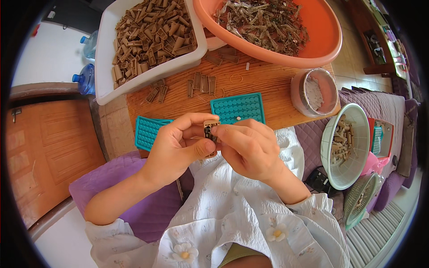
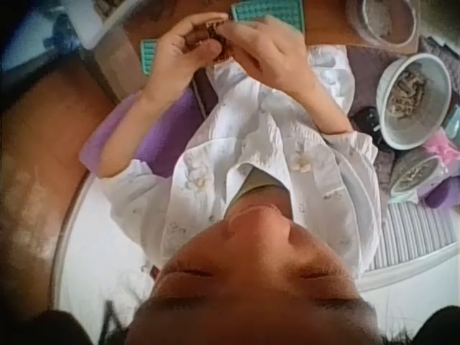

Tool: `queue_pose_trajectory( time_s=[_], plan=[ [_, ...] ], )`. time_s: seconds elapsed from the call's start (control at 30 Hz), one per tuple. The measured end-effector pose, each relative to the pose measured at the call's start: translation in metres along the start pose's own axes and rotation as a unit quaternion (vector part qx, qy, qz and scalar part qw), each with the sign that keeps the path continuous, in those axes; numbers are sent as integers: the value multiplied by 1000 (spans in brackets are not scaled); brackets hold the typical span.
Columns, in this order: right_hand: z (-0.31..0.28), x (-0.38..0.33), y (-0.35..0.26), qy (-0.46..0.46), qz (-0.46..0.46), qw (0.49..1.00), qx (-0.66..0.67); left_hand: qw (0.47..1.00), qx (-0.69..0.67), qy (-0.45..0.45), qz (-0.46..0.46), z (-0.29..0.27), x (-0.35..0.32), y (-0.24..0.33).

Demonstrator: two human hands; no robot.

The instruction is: The person assembles small components by placing small white parts into a blue assembly jig and combining them with wooden or plastic casings by hand.

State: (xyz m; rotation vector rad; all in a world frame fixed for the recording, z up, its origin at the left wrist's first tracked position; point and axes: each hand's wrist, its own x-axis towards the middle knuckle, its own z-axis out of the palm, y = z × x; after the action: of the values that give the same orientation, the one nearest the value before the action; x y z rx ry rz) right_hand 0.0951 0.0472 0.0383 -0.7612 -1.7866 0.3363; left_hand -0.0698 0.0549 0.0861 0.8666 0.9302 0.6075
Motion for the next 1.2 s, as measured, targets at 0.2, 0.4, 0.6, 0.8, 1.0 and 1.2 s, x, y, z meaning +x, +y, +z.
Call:
queue_pose_trajectory(
  time_s=[0.2,0.4,0.6,0.8,1.0,1.2],
  plan=[
    [8,3,-11,-2,60,997,-41,999,7,42,13,1,1,1],
    [21,5,-9,19,124,992,11,998,52,35,30,-4,3,0],
    [23,0,-10,100,136,980,108,997,53,27,43,-2,4,0],
    [24,-5,-7,110,17,994,2,999,7,8,46,0,1,2],
    [27,0,-12,49,55,995,-69,996,-4,68,58,-1,4,4],
    [28,8,-15,65,98,993,-3,992,66,42,95,-3,2,12]
  ],
)
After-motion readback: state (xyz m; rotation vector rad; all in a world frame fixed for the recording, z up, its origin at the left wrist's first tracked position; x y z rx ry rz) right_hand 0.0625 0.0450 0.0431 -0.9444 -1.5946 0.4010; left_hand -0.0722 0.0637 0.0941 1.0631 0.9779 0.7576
